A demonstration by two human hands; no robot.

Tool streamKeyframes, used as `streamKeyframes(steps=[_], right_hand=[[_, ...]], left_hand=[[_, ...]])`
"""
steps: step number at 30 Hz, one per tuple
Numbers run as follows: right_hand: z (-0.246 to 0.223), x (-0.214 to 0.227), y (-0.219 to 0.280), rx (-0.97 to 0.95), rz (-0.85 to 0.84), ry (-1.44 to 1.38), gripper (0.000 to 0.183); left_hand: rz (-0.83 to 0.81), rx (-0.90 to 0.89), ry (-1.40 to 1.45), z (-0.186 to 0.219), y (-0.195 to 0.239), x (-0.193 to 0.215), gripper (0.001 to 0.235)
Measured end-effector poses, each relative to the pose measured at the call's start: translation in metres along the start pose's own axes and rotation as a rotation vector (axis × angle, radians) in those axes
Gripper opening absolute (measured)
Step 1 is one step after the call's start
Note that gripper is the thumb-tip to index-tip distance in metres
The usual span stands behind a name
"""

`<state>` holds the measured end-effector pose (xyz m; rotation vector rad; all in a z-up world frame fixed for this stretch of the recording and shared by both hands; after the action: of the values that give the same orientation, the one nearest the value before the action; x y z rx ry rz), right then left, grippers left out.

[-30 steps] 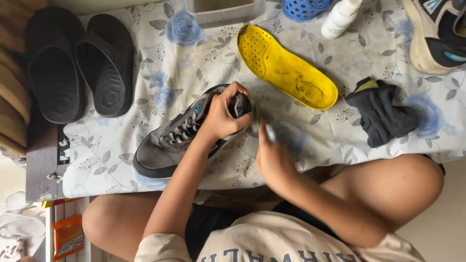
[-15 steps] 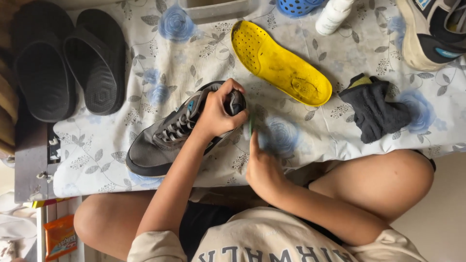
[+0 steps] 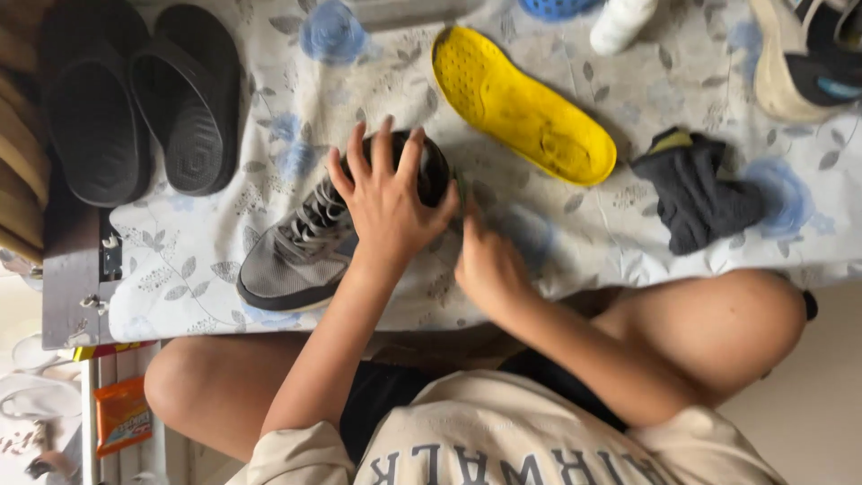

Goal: The person scrubs a gray and black sneaker with a green brush, focusing on the sole and sides. They then wipe the shoe with a dark cloth and continue scrubbing the upper part of the shoe.

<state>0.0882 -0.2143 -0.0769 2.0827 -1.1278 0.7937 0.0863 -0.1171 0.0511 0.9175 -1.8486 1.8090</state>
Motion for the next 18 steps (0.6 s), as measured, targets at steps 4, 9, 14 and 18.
streamKeyframes(steps=[4,9,14,18], right_hand=[[-0.016,0.021,-0.009,0.045,0.083,-0.095,0.058],[-0.018,0.006,0.019,0.013,-0.008,-0.210,0.059],[0.002,0.031,-0.047,0.152,0.104,-0.179,0.055],[-0.026,0.020,0.020,-0.004,0.004,-0.124,0.067]], left_hand=[[-0.107,-0.053,-0.030,0.003,-0.005,-0.010,0.058],[-0.110,-0.028,-0.015,-0.003,-0.010,-0.015,0.055],[-0.083,-0.053,0.149,-0.004,-0.009,-0.012,0.047],[-0.097,-0.014,0.167,-0.009,-0.007,-0.017,0.050]])
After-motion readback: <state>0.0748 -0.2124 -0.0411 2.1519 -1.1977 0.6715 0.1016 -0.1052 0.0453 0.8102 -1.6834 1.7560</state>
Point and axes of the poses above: each hand's wrist, its own y-axis away from the middle knuckle, its own x-axis out of the back of the hand, z = x × y, the point moved 10 cm from there along -y, towards the middle knuckle, and after that the axes turned 13 degrees about -y, right-handed, at the moved point
